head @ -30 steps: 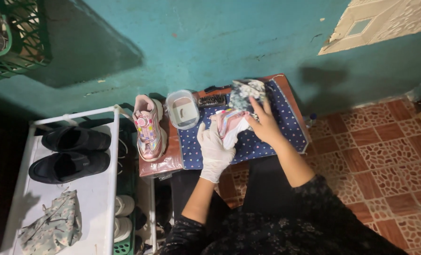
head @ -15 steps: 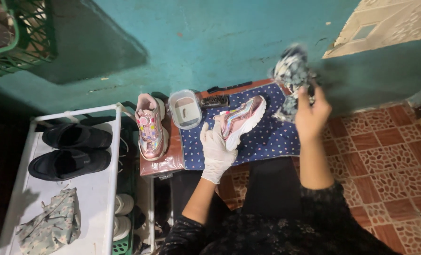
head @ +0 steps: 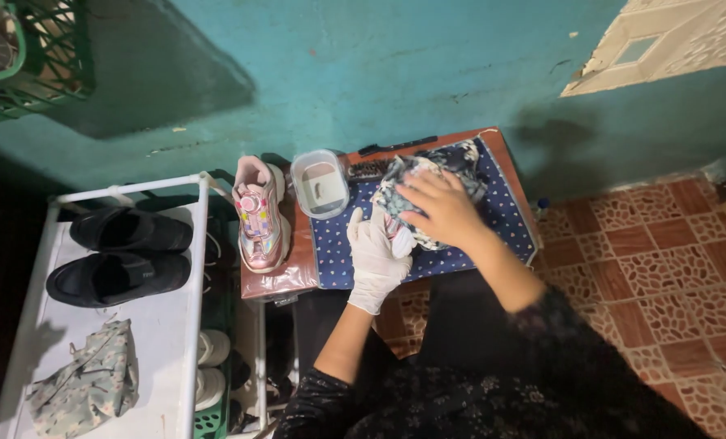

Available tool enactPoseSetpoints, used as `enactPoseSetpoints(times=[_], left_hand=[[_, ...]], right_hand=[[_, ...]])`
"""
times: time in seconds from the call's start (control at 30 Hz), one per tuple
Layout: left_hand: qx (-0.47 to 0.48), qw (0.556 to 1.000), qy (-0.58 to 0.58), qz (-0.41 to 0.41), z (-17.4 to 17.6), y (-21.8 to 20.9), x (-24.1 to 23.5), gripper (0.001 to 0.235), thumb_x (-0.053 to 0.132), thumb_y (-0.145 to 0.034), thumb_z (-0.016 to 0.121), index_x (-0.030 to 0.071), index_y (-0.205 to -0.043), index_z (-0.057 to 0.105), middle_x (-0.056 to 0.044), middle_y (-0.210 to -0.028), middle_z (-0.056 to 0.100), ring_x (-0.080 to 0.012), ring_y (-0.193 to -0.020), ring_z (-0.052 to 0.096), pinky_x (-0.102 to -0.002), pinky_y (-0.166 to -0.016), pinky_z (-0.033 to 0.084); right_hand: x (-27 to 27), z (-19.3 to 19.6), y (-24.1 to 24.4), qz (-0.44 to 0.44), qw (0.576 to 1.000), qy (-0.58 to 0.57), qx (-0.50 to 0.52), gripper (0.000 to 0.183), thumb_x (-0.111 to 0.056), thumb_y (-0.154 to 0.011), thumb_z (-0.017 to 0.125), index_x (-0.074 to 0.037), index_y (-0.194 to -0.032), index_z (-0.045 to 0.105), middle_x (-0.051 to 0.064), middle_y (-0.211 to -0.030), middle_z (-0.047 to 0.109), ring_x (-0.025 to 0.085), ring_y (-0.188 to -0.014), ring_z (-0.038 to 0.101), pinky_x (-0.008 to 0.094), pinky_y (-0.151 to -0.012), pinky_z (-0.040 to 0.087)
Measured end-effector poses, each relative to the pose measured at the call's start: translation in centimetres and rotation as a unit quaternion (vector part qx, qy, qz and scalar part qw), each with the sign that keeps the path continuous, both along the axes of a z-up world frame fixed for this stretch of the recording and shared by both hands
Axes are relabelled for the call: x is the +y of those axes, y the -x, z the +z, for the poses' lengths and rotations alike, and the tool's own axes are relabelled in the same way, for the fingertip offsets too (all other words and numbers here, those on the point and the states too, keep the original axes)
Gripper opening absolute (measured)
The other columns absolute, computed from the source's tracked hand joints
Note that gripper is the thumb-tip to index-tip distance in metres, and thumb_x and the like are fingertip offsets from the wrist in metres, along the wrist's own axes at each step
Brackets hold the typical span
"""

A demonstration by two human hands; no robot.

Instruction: The person is cleaning a pink and white sneaker with a patterned cloth. They wipe the upper, sides, and sole of the shoe while seated on the floor.

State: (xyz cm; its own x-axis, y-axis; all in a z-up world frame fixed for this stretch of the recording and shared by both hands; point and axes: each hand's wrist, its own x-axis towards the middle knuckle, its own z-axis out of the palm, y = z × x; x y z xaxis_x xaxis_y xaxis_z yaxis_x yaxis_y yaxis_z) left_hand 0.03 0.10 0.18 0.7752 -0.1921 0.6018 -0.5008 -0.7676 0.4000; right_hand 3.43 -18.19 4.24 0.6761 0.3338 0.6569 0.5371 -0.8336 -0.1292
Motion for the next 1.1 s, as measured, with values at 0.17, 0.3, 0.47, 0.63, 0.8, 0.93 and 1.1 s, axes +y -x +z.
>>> enactPoseSetpoints(times=[0.17,0.3,0.47,0.63,0.8,0.93,1.1], left_hand=[[0.005,1.0,-0.004,0.019,0.2,-0.1,-0.1,0.12,0.017,-0.036,0.074,-0.009,-0.147,0.038,-0.014,-0.096,0.062,-0.0277,-0.09,0.063,-0.047,-0.125,0.022],[0.037,0.999,0.004,0.008,0.8,0.2,0.1,0.124,0.015,-0.035,0.077,-0.009,-0.149,0.035,-0.016,-0.11,0.062,-0.0292,-0.096,0.061,-0.048,-0.124,0.023],[0.129,0.992,0.005,0.001,0.3,-0.7,0.4,0.123,0.018,-0.037,0.082,-0.006,-0.148,0.037,-0.014,-0.113,0.064,-0.0274,-0.107,0.061,-0.043,-0.128,0.012],[0.109,0.994,0.009,0.015,2.2,0.1,-0.1,0.122,0.022,-0.043,0.081,-0.007,-0.151,0.031,-0.013,-0.109,0.063,-0.0255,-0.102,0.06,-0.043,-0.127,0.014],[0.052,0.998,0.015,0.012,0.3,-0.1,-0.2,0.125,0.025,-0.039,0.082,-0.007,-0.15,0.035,-0.012,-0.095,0.062,-0.0243,-0.094,0.06,-0.044,-0.126,0.019],[-0.019,1.0,0.01,0.013,0.5,0.3,-0.4,0.117,0.026,-0.047,0.084,-0.009,-0.148,0.037,-0.014,-0.097,0.061,-0.0247,-0.09,0.061,-0.046,-0.124,0.025],[-0.029,0.999,0.029,0.0,1.9,0.8,-0.4,0.109,0.023,-0.051,0.087,-0.009,-0.144,0.04,-0.014,-0.097,0.062,-0.026,-0.091,0.063,-0.045,-0.125,0.024]], right_hand=[[1.0,-6.9,-3.2,-0.05,0.988,-0.076,-0.124,0.019,-0.036,-0.098,0.071,-0.018,-0.097,0.077,-0.004,-0.107,0.078,0.017,-0.108,0.072,0.044,-0.114,0.04],[0.6,-8.6,-5.0,-0.067,0.983,-0.115,-0.125,0.03,-0.035,-0.098,0.073,-0.018,-0.074,0.066,-0.005,-0.082,0.071,0.018,-0.085,0.072,0.04,-0.1,0.05],[-0.6,-5.4,-4.3,-0.074,0.85,-0.519,0.049,0.033,-0.017,-0.104,0.071,-0.007,-0.072,0.069,0.005,-0.066,0.067,0.012,-0.07,0.058,0.031,-0.066,0.046],[-9.3,3.3,-5.2,-0.369,0.869,-0.192,0.267,0.023,-0.007,-0.105,0.054,0.005,-0.114,0.072,0.025,-0.111,0.072,0.039,-0.114,0.067,0.049,-0.097,0.051],[-10.1,-3.7,-7.9,-0.155,0.814,-0.558,-0.039,0.036,-0.025,-0.107,0.049,0.001,-0.108,0.073,0.026,-0.106,0.07,0.028,-0.101,0.063,0.043,-0.095,0.047],[-5.7,-6.4,-7.9,0.009,0.879,-0.437,0.188,0.018,-0.026,-0.101,0.065,-0.012,-0.105,0.075,0.005,-0.102,0.072,0.023,-0.108,0.068,0.033,-0.1,0.051],[-6.6,-8.4,-9.6,-0.094,0.921,-0.301,0.228,0.03,-0.04,-0.093,0.084,-0.022,-0.071,0.074,-0.006,-0.069,0.066,0.013,-0.078,0.069,0.027,-0.076,0.053]])
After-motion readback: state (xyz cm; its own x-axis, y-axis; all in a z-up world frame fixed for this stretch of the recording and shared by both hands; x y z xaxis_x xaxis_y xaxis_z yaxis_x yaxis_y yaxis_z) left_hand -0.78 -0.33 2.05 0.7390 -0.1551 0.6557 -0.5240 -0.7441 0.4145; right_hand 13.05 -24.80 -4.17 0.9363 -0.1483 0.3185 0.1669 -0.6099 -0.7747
